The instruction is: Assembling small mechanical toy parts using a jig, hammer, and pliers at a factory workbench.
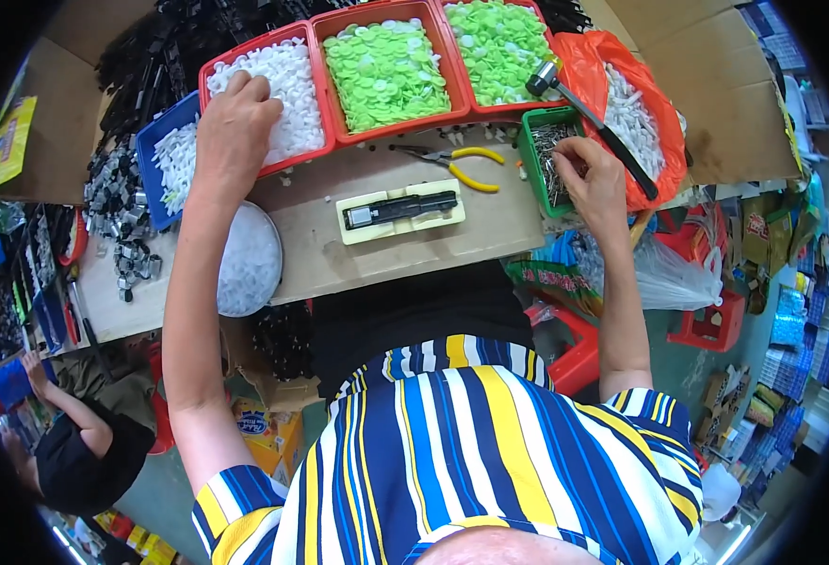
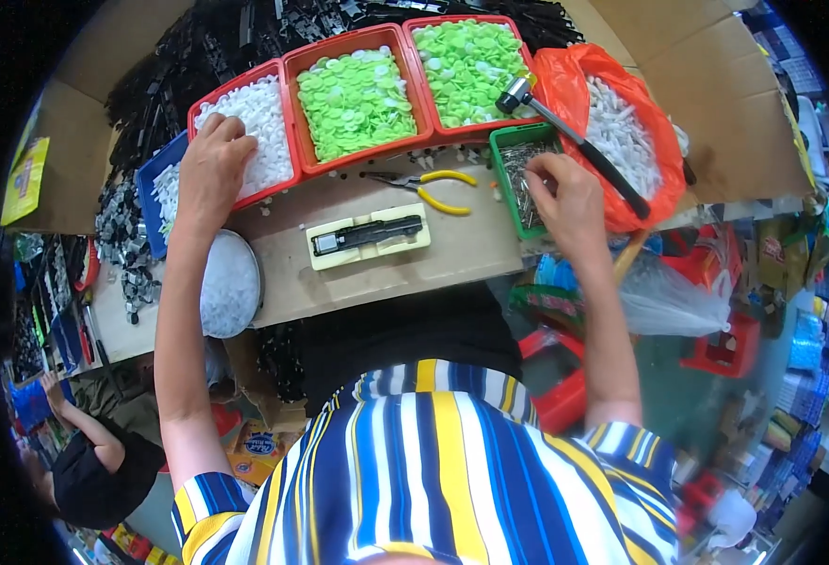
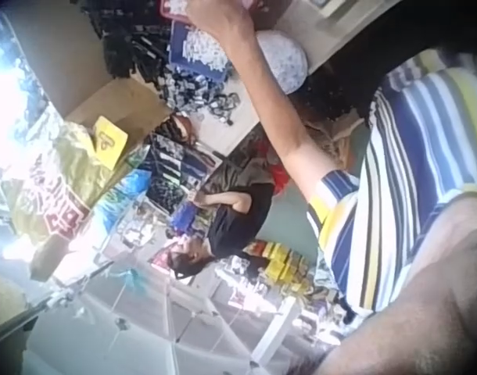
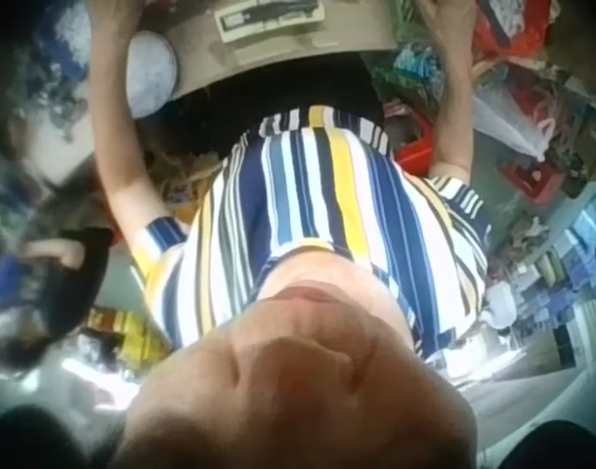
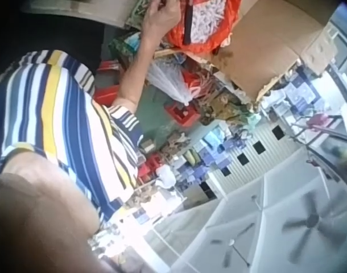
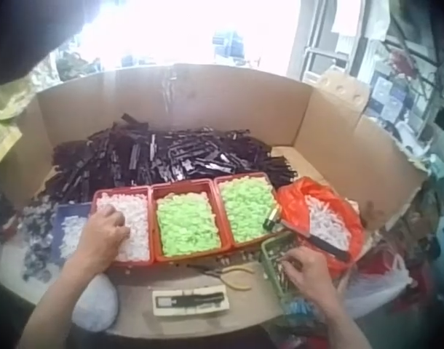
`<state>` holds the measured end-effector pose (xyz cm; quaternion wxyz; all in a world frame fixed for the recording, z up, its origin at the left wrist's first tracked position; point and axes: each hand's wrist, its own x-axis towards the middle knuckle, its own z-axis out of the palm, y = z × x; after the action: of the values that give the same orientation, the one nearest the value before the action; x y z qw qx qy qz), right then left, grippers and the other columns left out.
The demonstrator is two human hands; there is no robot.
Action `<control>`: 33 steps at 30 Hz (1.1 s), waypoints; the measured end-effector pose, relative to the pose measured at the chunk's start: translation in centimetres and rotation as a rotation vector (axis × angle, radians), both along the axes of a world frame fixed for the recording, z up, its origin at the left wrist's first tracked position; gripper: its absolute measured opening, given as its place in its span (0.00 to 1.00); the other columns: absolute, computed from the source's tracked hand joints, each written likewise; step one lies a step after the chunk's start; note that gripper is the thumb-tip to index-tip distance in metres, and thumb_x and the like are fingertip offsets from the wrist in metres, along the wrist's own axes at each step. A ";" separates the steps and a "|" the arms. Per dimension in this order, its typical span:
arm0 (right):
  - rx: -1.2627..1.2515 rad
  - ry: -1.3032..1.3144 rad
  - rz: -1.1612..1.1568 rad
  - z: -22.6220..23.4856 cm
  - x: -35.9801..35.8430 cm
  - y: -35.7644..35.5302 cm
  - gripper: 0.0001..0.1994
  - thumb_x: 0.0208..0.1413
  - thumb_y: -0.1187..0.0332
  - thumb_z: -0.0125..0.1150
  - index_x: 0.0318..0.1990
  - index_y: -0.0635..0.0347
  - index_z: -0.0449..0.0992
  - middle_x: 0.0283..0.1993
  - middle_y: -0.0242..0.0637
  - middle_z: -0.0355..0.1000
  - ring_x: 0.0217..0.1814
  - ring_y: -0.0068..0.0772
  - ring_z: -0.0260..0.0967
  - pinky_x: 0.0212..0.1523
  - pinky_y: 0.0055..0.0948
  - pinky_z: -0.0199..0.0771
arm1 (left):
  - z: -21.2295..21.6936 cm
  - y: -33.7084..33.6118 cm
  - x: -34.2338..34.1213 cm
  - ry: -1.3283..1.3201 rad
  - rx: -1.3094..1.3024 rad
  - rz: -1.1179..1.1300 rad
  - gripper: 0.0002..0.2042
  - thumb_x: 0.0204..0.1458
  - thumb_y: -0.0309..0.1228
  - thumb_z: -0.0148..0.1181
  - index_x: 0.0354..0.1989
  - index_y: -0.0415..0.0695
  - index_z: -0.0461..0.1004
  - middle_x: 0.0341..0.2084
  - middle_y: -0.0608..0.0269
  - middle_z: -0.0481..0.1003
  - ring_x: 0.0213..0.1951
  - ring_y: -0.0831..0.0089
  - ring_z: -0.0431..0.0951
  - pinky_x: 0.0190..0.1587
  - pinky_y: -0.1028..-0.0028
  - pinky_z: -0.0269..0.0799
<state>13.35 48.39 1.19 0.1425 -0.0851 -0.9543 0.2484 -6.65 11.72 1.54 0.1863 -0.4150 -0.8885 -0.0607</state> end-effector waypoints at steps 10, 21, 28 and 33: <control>-0.312 0.180 0.118 1.5 -0.8 -3.2 0.05 0.51 0.80 0.64 0.37 0.69 0.79 0.34 0.38 0.77 0.34 0.26 0.75 0.37 0.24 0.74 | 2.0 1.3 2.3 -0.571 0.591 0.145 0.04 0.56 0.24 0.60 0.33 0.35 0.75 0.30 0.59 0.78 0.34 0.72 0.78 0.38 0.74 0.73; -0.524 0.262 0.507 3.4 -4.5 -13.2 0.05 0.47 0.82 0.66 0.33 0.67 0.80 0.33 0.39 0.78 0.35 0.29 0.76 0.37 0.25 0.75 | -2.0 3.1 11.0 -1.821 1.715 0.031 0.06 0.56 0.25 0.65 0.40 0.42 0.78 0.33 0.62 0.80 0.33 0.75 0.80 0.35 0.81 0.76; -0.390 0.243 0.571 2.6 -4.3 -14.3 0.05 0.47 0.78 0.66 0.33 0.64 0.78 0.30 0.41 0.76 0.30 0.38 0.77 0.31 0.32 0.76 | -2.5 3.9 13.2 -1.845 1.872 0.080 0.06 0.55 0.23 0.65 0.40 0.41 0.78 0.32 0.63 0.80 0.31 0.76 0.80 0.34 0.82 0.77; -0.321 0.253 0.578 2.5 -4.2 -14.7 0.06 0.45 0.78 0.66 0.32 0.63 0.78 0.30 0.42 0.75 0.31 0.44 0.75 0.31 0.35 0.75 | -2.6 4.3 13.8 -1.742 1.904 0.077 0.07 0.53 0.20 0.65 0.40 0.39 0.77 0.33 0.62 0.80 0.34 0.75 0.80 0.39 0.79 0.77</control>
<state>9.16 33.69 3.73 0.1683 0.1986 -0.8626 0.4338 7.13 16.06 -1.07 -0.2289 0.0821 -0.3351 -0.9103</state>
